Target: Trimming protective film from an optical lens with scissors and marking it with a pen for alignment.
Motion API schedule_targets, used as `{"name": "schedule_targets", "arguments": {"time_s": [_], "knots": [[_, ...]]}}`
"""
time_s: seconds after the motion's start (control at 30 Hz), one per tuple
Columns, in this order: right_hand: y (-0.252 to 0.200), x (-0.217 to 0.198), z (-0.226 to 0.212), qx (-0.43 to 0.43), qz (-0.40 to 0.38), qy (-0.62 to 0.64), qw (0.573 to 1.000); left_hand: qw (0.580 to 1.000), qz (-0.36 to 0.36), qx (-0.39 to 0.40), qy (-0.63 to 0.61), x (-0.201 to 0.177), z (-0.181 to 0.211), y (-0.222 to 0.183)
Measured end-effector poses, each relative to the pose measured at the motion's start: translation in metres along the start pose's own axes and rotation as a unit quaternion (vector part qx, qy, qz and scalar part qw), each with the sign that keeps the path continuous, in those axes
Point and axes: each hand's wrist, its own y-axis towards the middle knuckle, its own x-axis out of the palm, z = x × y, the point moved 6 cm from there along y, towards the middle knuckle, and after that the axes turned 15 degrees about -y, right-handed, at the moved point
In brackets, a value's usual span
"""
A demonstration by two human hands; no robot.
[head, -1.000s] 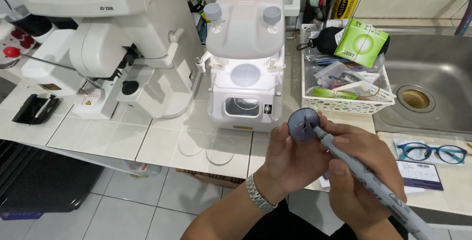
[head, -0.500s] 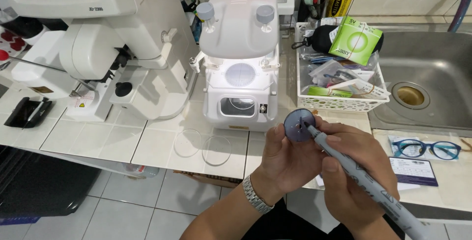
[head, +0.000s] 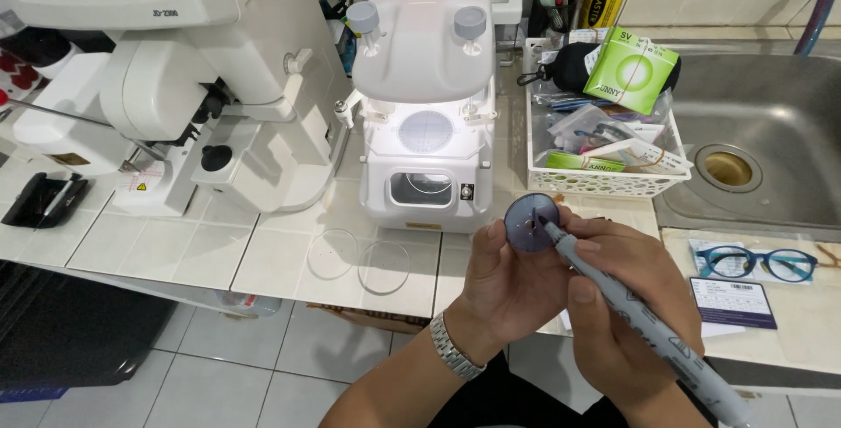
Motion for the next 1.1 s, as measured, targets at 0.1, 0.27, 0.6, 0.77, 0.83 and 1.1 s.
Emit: {"name": "schedule_targets", "arguments": {"time_s": [0.1,0.27,0.6,0.77,0.83,1.1], "knots": [[-0.011,0.003,0.019,0.055,0.041,0.085,0.994,1.000,0.003,0.008,0.006,0.001,-0.001,0.001],[-0.015,-0.005,0.051,0.207,0.115,0.301,0.924,0.998,-0.022,0.021,0.058,0.027,-0.002,0.007],[-0.049,-0.074,0.137,0.353,0.154,0.308,0.870,0.674,-0.007,0.138,0.725,0.049,0.000,0.009],[-0.104,-0.081,0.141,0.445,0.079,0.319,0.833,0.468,-0.159,0.193,0.848,0.028,-0.067,0.022],[-0.129,-0.081,0.147,0.506,0.041,0.331,0.796,0.513,-0.163,0.157,0.828,0.014,-0.093,0.027],[-0.166,-0.147,0.182,0.563,0.120,0.305,0.759,0.542,-0.142,0.119,0.820,-0.039,-0.146,0.055]]}}
